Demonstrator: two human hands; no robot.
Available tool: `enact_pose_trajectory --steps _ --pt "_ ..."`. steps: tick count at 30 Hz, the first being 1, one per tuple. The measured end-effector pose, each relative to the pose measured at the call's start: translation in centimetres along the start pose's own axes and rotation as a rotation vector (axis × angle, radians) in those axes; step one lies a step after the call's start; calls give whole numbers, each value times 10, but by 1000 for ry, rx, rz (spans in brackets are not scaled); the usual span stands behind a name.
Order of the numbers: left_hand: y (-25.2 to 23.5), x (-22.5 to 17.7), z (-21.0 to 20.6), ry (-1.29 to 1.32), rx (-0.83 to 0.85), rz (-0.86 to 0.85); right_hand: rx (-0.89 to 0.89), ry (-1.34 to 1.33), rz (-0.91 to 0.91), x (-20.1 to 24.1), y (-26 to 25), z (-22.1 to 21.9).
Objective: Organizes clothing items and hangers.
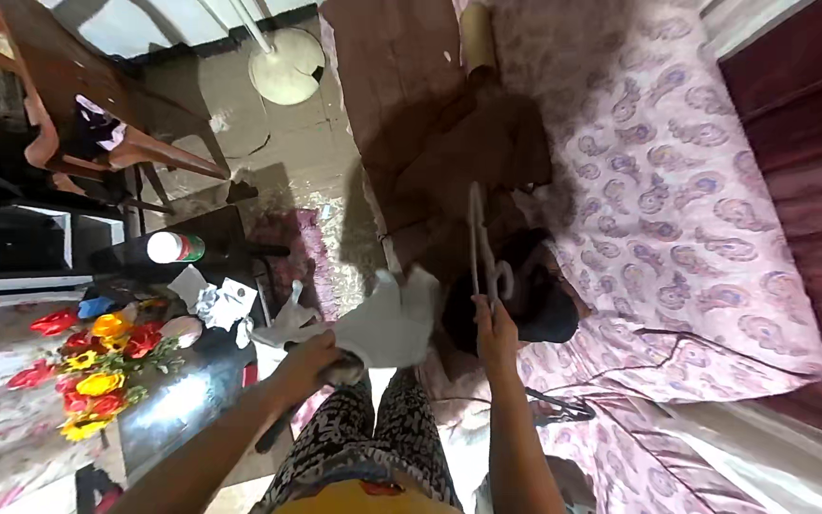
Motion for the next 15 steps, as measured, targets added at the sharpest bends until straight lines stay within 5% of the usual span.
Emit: enact_pose_trajectory --steps 5,8,12,15 --pt "25 -76 41 -119 63 -250 457 431 302 105 39 23" --pt "30 -111 51 -187 -77 -492 617 433 529 163 86 32" --pt "38 -154 60 -238 -353 -846 649 366 704 218 143 60" --pt "47 -172 61 -244 -362 -833 608 290 790 236 172 79"
Point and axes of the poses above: each hand's wrist, its own y-axis away from the middle knuckle, its own z-axis out of the back of the hand, x = y × z, the point moved 1 cm from there along -y, towards the middle knuckle, and after that the axes turned 14 degrees about -z, right-handed, at the moved point
